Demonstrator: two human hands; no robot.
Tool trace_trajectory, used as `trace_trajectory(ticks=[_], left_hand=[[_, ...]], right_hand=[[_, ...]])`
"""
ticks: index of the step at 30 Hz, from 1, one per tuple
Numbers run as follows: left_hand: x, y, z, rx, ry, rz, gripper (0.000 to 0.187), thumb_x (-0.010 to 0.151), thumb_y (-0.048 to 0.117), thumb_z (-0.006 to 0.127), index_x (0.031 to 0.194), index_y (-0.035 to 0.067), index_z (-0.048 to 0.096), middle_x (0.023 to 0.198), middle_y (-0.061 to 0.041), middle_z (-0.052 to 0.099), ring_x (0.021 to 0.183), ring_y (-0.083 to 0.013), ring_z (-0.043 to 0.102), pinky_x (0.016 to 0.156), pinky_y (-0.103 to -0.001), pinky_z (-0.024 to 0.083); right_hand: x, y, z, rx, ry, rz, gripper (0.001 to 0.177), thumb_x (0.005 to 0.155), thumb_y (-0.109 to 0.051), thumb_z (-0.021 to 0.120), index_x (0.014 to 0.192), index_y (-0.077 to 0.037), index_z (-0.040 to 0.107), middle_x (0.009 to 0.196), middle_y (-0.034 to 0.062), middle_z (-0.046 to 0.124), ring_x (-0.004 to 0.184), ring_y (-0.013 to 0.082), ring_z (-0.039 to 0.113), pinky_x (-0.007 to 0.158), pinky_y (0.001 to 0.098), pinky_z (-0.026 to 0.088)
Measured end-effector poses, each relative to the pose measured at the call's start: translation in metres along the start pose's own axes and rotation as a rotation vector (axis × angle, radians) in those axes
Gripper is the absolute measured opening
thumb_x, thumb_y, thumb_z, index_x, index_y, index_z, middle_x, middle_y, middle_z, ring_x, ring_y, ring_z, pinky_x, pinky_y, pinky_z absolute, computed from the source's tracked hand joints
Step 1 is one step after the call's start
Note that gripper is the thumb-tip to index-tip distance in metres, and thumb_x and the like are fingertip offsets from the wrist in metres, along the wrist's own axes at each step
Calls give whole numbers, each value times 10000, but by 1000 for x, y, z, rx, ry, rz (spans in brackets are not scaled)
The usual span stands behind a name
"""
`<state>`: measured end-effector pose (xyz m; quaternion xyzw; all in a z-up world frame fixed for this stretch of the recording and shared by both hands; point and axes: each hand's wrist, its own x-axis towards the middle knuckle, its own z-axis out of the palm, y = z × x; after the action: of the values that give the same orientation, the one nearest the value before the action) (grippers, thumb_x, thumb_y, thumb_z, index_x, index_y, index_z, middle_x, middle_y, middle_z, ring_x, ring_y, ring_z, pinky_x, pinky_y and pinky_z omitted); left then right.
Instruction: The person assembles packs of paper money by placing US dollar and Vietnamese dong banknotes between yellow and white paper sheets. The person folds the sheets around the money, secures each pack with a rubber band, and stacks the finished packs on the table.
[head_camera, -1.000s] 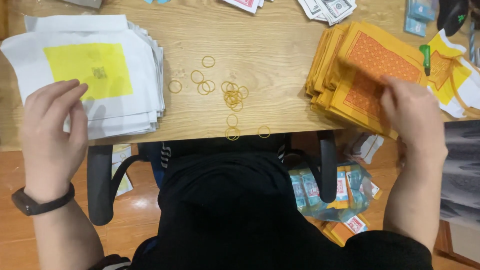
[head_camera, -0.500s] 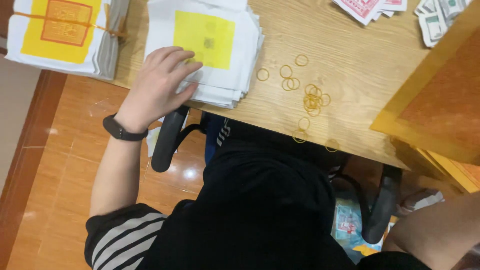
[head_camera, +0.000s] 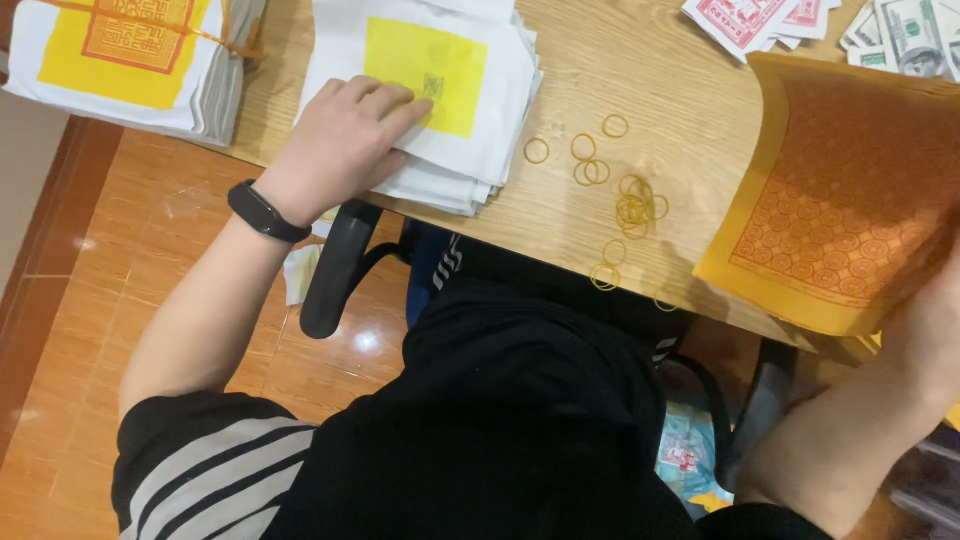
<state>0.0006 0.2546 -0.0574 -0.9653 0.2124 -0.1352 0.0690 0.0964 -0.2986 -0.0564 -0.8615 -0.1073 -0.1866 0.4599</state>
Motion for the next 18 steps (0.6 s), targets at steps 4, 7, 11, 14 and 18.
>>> trace_trajectory(ticks=[4, 7, 11, 14, 18], left_hand=[[6, -2, 5, -166, 163, -113, 328, 883, 106, 602, 1198, 81, 688, 957, -73, 739, 818, -295, 676, 676, -434, 483], [15, -6, -4, -220, 106, -190, 159, 1038, 147, 534, 1074, 94, 680, 891, -33, 736, 739, -253, 677, 758, -431, 452], [26, -10, -37, -134, 245, -156, 141, 982, 28, 552, 1004, 59, 688, 681, -48, 634, 557, -234, 598, 527, -368, 467], [38, -4, -76, -126, 245, -246, 61, 957, 98, 571, 984, 151, 557, 771, -17, 622, 664, -302, 626, 487, -414, 369], [66, 21, -110, -698, 460, -162, 86, 1097, 50, 565, 1026, 3, 559, 914, -107, 558, 830, -257, 508, 722, -382, 372]], right_hand=[[3, -22, 9, 194, -22, 257, 303, 1140, -397, 388, 1247, -178, 568, 1204, -40, 583, 1133, 8, 540, 1106, 188, 461], [9, -23, 31, 486, 53, 171, 116, 1093, -80, 469, 1069, -178, 525, 1095, -16, 542, 1084, 79, 534, 1041, 217, 435], [10, -30, 47, 488, 76, 334, 90, 1016, -81, 568, 1004, -149, 624, 991, -79, 641, 926, -16, 579, 892, 109, 472], [4, -15, 58, 507, 26, 407, 200, 1049, -147, 583, 875, -207, 507, 864, -118, 494, 833, -16, 475, 783, 124, 367], [-1, 6, 80, 583, -4, 383, 546, 1003, -154, 632, 1386, 110, 345, 1453, 237, 435, 1359, 262, 480, 1161, 319, 371]])
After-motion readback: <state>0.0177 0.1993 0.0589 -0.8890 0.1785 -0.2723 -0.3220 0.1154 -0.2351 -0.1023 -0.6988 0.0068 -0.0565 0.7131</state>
